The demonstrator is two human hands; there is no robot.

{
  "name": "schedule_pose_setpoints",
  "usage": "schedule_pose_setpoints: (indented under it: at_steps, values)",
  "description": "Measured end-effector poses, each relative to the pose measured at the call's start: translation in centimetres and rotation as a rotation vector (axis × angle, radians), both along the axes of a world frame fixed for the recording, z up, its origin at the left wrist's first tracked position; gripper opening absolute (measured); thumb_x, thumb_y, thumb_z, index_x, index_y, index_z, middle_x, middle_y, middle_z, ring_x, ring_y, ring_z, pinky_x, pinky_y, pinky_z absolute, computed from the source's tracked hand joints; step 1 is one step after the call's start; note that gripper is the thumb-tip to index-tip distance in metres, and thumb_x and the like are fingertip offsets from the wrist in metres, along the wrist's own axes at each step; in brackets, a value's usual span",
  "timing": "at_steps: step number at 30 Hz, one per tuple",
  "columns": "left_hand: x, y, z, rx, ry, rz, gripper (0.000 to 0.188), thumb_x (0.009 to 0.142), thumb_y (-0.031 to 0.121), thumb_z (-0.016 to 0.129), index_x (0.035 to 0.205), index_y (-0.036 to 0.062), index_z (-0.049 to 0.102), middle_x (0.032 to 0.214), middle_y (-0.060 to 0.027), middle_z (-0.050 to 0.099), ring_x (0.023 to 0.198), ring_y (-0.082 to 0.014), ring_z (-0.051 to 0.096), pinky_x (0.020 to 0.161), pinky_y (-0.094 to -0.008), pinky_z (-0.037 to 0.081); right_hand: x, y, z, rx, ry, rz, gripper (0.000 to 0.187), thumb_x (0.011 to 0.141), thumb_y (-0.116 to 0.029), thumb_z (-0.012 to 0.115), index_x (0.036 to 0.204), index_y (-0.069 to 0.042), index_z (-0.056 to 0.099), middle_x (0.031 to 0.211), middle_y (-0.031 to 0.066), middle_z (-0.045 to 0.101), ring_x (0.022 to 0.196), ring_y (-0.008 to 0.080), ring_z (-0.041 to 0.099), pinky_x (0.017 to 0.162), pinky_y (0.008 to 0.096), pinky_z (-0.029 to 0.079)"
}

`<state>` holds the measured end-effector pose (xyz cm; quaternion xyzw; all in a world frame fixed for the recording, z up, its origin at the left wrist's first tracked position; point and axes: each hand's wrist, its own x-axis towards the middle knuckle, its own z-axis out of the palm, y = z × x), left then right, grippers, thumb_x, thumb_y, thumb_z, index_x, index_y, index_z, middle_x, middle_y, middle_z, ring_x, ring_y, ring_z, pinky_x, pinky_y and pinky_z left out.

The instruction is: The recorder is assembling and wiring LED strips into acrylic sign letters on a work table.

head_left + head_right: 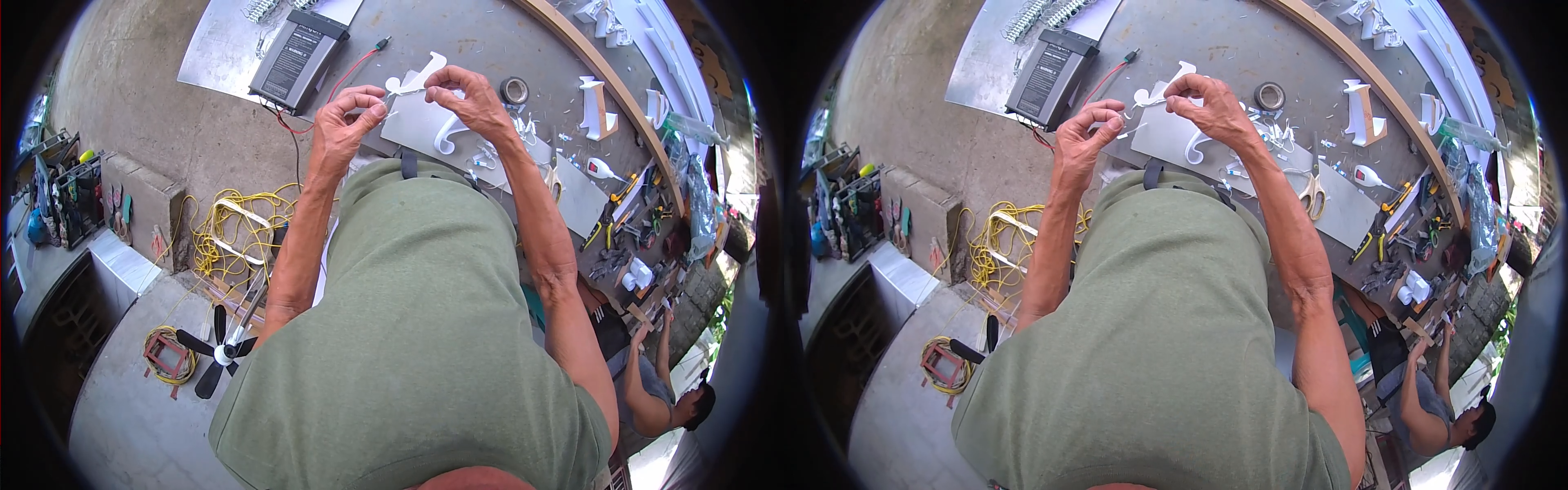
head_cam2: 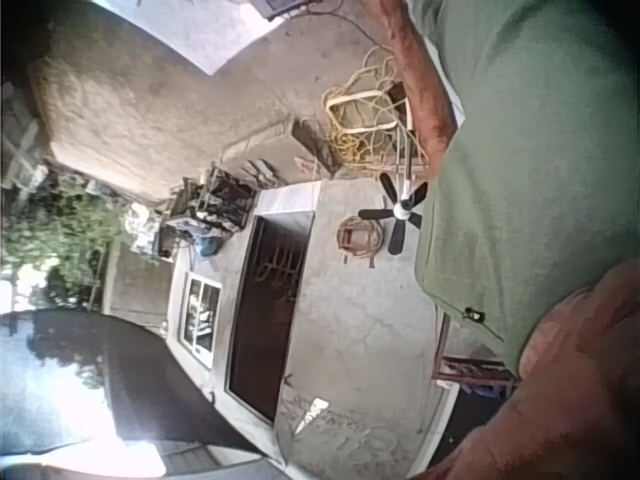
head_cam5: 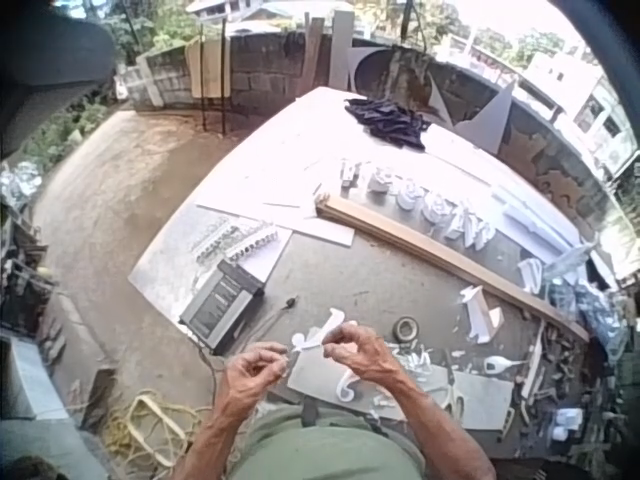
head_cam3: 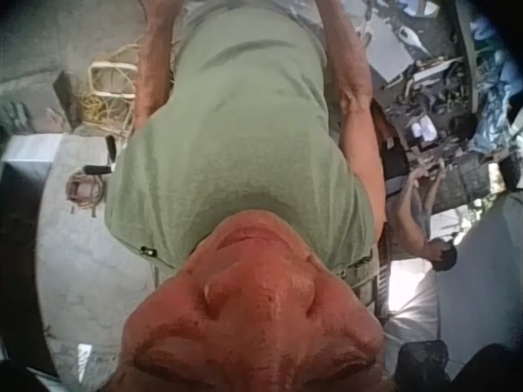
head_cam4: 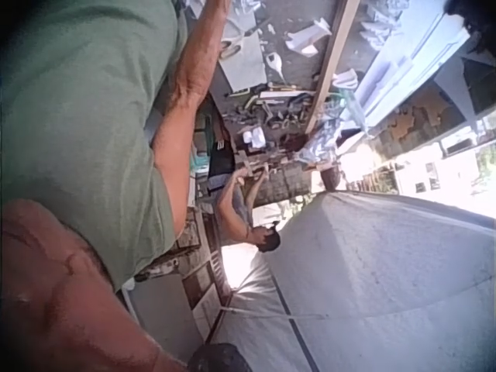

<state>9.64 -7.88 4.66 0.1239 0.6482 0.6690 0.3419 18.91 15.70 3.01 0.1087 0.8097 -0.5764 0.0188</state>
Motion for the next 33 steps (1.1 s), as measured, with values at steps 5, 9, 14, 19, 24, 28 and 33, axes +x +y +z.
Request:
schedule_pose_setpoints:
  at_steps: [5, 9, 14, 19, 24, 28, 33]
  values:
    - [-0.2, 0.9, 3.4, 0.038, 0.328, -0.125, 0.017, 0.083, 0.021, 0.08, 0.091, 0.006, 0.077, 0.133, -0.0125, 0.061, 0.122, -0.0215, 0.056, 0.099, -0.0386, 0.047, 2.3, -1.1, 3.6, -0.382, -0.037, -0.222, 0.02, 0.097, -0.015, 0.066, 0.11, 0.0, 0.068, 0.093, 0.0064, 0.072, 0.09, 0.0113, 0.065, 0.08, 0.0251, 0.049]
    - [0.3, 2.1, 5.0, 0.015, 0.533, -0.297, 0.014, 0.081, 0.021, 0.081, 0.089, 0.0097, 0.078, 0.137, -0.0104, 0.061, 0.13, -0.0272, 0.051, 0.107, -0.0431, 0.04, 3.7, -1.7, 6.1, -0.474, 0.009, -0.28, 0.022, 0.095, -0.014, 0.067, 0.111, 0.001, 0.069, 0.095, 0.0087, 0.073, 0.091, 0.0125, 0.067, 0.082, 0.0259, 0.052]
    - [0.0, 2.8, 4.8, 0.068, 0.443, -0.425, 0.014, 0.082, 0.02, 0.081, 0.088, 0.008, 0.077, 0.127, -0.0112, 0.066, 0.127, -0.0244, 0.053, 0.111, -0.0444, 0.036, 5.3, -1.7, 7.5, -0.497, 0.049, -0.278, 0.025, 0.095, -0.014, 0.067, 0.115, 0.001, 0.069, 0.094, 0.0089, 0.073, 0.091, 0.0123, 0.067, 0.082, 0.0259, 0.053]
    - [0.7, 2.8, 4.4, 0.079, 0.402, -0.457, 0.012, 0.083, 0.015, 0.079, 0.09, 0.0054, 0.076, 0.113, -0.0111, 0.07, 0.116, -0.0224, 0.059, 0.105, -0.0405, 0.041, 6.4, -1.7, 7.9, -0.378, -0.004, -0.182, 0.025, 0.097, -0.016, 0.065, 0.115, 0.001, 0.07, 0.093, 0.0057, 0.073, 0.086, 0.0104, 0.065, 0.078, 0.0261, 0.051]
    - [1.5, 2.4, 4.2, 0.115, 0.157, -0.45, 0.014, 0.083, 0.014, 0.079, 0.091, 0.0029, 0.075, 0.102, -0.0105, 0.071, 0.1, -0.0181, 0.065, 0.094, -0.0351, 0.048, 7.5, -2.3, 8.0, -0.379, -0.05, -0.183, 0.026, 0.095, -0.018, 0.067, 0.113, 0.0, 0.071, 0.092, 0.005, 0.072, 0.085, 0.0103, 0.064, 0.078, 0.0263, 0.051]
    - [1.6, 2.2, 4.6, 0.109, 0.076, -0.497, 0.012, 0.085, 0.01, 0.077, 0.093, 0.0012, 0.074, 0.11, -0.0131, 0.068, 0.102, -0.0161, 0.061, 0.09, -0.0329, 0.048, 8.0, -2.8, 7.5, -0.458, -0.062, -0.219, 0.025, 0.094, -0.018, 0.069, 0.11, 0.001, 0.07, 0.091, 0.0058, 0.072, 0.086, 0.0112, 0.065, 0.08, 0.0269, 0.053]
    - [1.8, 2.1, 5.0, 0.092, -0.102, -0.49, 0.013, 0.087, 0.012, 0.075, 0.094, 0.0008, 0.073, 0.115, -0.0166, 0.068, 0.103, -0.0168, 0.063, 0.09, -0.0319, 0.049, 8.2, -2.7, 7.6, -0.417, -0.071, -0.196, 0.023, 0.093, -0.017, 0.069, 0.107, 0.001, 0.07, 0.09, 0.0063, 0.071, 0.086, 0.0115, 0.066, 0.08, 0.0272, 0.053]
